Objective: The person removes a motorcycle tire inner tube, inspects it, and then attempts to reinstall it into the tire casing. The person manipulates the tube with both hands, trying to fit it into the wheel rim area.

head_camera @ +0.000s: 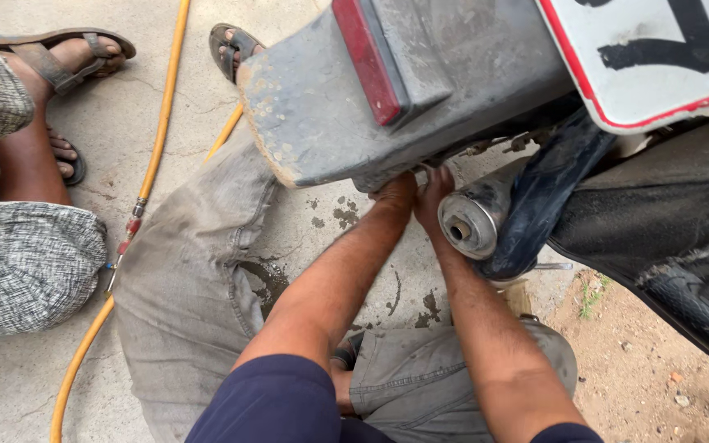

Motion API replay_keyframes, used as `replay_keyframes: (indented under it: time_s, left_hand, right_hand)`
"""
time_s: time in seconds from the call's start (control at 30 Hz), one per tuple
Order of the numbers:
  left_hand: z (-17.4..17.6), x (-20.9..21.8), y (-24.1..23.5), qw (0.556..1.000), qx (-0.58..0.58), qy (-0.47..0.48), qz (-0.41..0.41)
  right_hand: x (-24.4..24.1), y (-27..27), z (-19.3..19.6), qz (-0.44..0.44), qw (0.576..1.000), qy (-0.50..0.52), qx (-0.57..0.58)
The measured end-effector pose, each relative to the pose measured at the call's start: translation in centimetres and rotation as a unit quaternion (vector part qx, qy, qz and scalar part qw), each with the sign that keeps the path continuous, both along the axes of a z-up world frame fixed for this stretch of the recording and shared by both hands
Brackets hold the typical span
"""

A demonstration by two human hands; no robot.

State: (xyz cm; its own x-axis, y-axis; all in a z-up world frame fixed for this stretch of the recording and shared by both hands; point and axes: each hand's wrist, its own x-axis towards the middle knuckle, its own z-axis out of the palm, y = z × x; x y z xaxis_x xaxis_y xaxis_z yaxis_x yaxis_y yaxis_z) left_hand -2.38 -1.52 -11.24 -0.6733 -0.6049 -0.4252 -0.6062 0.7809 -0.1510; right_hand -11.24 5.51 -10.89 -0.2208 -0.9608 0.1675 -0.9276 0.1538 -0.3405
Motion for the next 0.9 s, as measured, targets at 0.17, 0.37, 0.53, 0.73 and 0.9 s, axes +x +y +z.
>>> replay_keyframes:
  time_s: [0.17, 0.37, 0.53, 0.73, 0.9]
  left_hand:
    - [-0.9, -0.4, 2.3, 0.978, -0.064, 0.195, -0.031]
    - [6.8, 8.2, 8.3, 0.992, 0.086, 0.059, -0.072]
    - [12.1, 13.6, 7.8, 0.985, -0.089, 0.046, -0.138]
    - [12.8, 13.0, 7.3, 0.965, -0.119, 0.138, -0.188]
    - [13.1, 9.5, 5.6, 0.974, -0.103, 0.160, -0.121]
  right_hand:
    - [1.0, 2.6, -1.5, -0.130, 0.940, -0.306, -0.075]
    - [9.1, 3.4, 7.3, -0.129, 0.932, -0.331, -0.069]
    - [14.3, -1.6, 15.1, -0.188, 0.805, -0.511, -0.235]
    - [12.7, -5.8, 23.7, -0.160, 0.568, -0.704, -0.395]
    - [9.4, -3.9, 20.1, -0.139, 0.543, -0.752, -0.346]
